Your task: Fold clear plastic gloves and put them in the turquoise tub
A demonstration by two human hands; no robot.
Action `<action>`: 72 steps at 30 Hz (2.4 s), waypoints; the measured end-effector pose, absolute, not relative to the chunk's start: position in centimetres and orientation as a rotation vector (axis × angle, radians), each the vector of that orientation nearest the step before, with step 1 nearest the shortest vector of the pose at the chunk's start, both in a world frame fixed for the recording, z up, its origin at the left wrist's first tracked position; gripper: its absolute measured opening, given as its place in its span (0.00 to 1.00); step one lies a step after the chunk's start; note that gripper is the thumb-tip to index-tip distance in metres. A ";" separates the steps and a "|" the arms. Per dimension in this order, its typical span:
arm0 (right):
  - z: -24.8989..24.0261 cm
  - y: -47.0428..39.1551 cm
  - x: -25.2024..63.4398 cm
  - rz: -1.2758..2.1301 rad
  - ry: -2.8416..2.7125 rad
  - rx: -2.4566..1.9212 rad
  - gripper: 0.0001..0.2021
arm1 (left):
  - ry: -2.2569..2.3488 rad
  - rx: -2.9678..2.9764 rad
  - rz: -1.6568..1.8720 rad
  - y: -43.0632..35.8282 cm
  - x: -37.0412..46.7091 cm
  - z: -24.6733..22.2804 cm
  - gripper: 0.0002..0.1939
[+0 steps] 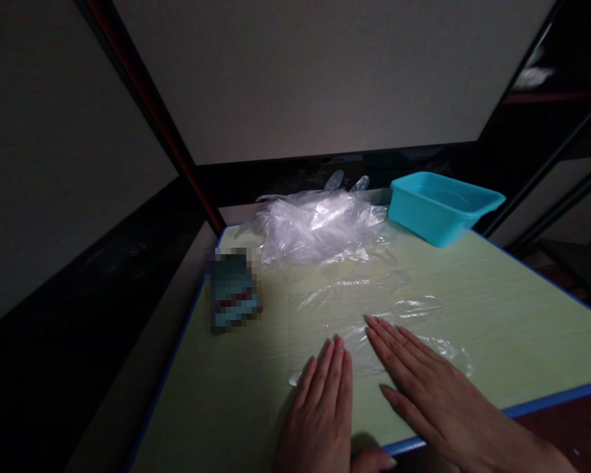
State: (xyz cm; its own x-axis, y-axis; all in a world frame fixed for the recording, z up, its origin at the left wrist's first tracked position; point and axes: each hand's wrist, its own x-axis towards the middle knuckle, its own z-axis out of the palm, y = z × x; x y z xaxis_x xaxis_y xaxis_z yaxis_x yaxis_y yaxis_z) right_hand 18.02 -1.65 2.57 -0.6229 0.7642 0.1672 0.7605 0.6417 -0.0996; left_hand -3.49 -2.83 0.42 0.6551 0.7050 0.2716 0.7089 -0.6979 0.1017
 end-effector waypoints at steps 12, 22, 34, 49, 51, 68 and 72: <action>2.4 -1.7 18.3 -0.066 -2.682 -1.295 0.32 | -1.312 -2.774 -0.437 -3.4 -5.6 1.0 0.44; 2.3 -1.7 20.3 0.038 -2.613 -1.349 0.33 | -1.282 -2.797 -0.440 -3.3 -5.5 0.8 0.46; 3.8 -2.4 20.6 0.131 -2.836 -1.040 0.36 | -1.473 -2.838 -0.702 -4.0 -6.1 1.3 0.31; 4.9 -2.4 22.0 0.220 -2.810 -1.117 0.38 | -1.366 -2.766 -0.692 -1.4 -4.4 3.2 0.23; 5.2 -1.9 21.7 0.204 -2.802 -1.127 0.38 | -1.380 -2.740 -0.622 -0.8 -3.3 3.5 0.24; 3.4 0.0 21.3 0.241 -2.754 -1.065 0.41 | -1.458 -2.762 -0.259 0.0 -1.7 2.1 0.29; 5.1 3.4 21.5 0.260 -2.584 -1.296 0.29 | -1.459 -2.781 -0.201 -0.2 -1.8 2.2 0.31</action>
State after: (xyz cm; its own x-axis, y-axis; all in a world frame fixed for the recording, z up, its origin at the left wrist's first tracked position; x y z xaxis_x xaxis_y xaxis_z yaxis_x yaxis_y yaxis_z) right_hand 21.49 3.42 5.15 -0.5784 0.8049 0.1325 0.7625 0.5912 -0.2629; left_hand -1.77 -0.16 2.16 0.5621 0.8196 0.1105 0.8190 -0.5703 0.0638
